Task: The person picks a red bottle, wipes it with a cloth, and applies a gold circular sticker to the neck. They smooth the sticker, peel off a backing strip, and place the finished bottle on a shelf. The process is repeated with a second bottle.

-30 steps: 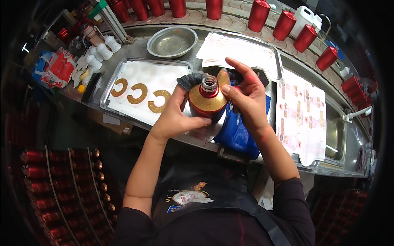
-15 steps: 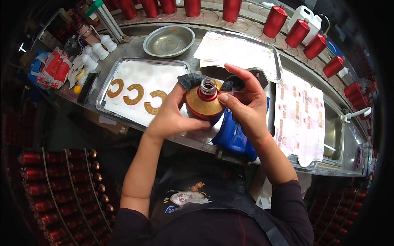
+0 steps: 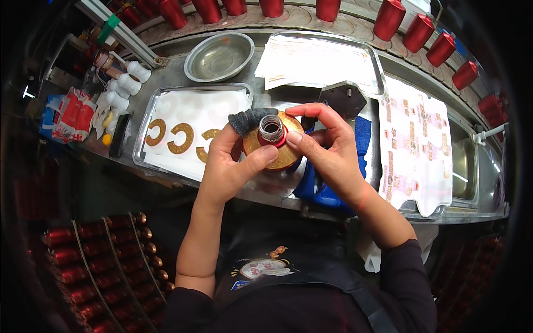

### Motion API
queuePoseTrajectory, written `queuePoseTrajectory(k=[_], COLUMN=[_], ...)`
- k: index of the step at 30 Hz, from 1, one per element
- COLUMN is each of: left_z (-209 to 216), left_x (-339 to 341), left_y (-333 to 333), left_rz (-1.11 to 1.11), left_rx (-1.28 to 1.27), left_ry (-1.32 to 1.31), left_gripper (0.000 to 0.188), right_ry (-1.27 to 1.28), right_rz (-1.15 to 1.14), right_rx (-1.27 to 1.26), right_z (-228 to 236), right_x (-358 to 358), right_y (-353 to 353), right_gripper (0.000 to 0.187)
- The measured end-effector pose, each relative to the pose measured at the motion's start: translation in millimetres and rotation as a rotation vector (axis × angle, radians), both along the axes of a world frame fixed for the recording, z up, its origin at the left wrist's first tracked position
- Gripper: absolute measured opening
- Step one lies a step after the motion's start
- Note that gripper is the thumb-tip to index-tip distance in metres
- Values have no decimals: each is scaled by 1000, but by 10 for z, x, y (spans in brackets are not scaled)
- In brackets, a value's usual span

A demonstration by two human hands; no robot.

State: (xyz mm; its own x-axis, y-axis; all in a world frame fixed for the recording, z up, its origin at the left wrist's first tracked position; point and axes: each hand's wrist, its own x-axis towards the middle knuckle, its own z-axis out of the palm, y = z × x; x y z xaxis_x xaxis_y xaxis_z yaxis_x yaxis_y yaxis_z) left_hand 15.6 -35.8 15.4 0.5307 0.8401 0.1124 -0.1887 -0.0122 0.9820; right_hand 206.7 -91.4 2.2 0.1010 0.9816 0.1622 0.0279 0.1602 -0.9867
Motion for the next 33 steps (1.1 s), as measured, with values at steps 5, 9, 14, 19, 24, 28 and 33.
queuePoseTrajectory(k=[5,9,14,19,24,28,33], left_z=[-17,-24,-4,12,18,19,4], left_x=[-19,-9,-1,8,28,29,40], left_y=[-7,-17,-19,-51,-51,-64,-68], left_rz=[-7,1,13,46,41,39,76], left_rx=[-23,-18,30,7,1,9,48], left_ry=[2,-12,24,72,15,31,56], left_gripper=[55,57,55,60,55,53,50], right_ry=[163,-159,2,0,46,32,402], right_rz=[9,-55,27,16,-23,-7,-79], right_rx=[-10,53,-56,-50,-55,-40,-188], right_z=[58,60,2,32,-19,-79,25], right_x=[-22,-2,41,28,-13,-13,192], right_y=[-51,-127,-111,-96,-101,-142,44], right_gripper=[32,50,50,46,43,40,23])
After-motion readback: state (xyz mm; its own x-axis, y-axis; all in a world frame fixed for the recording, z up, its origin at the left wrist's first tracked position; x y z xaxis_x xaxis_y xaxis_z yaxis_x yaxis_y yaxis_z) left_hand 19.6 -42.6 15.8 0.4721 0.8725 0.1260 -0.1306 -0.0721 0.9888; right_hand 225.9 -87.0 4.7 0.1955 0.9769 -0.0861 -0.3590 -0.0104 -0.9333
